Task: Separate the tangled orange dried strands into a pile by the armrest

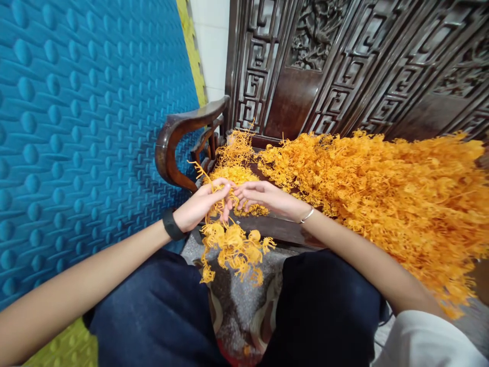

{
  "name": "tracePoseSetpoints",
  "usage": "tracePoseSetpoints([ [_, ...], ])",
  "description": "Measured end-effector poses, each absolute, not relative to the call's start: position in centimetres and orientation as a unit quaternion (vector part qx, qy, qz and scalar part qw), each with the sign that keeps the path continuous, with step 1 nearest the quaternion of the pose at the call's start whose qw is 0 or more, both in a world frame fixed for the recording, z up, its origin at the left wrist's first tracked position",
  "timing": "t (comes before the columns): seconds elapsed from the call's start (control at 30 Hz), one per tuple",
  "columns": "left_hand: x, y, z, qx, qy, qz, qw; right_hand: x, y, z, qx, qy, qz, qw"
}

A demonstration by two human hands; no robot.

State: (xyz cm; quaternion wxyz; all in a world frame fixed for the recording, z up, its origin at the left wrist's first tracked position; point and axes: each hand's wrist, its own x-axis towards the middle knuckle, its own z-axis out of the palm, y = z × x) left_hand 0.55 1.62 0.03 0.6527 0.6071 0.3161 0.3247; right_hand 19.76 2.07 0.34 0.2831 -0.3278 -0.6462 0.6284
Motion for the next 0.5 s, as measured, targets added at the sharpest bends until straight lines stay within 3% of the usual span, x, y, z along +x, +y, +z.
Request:
tracePoseSetpoints([
  [0.5, 1.5, 1.8, -0.4, 0.633, 0.362, 0.373, 0.573, 18.4, 2.4, -0.7, -0.372, -0.417, 0.716, 0.418],
])
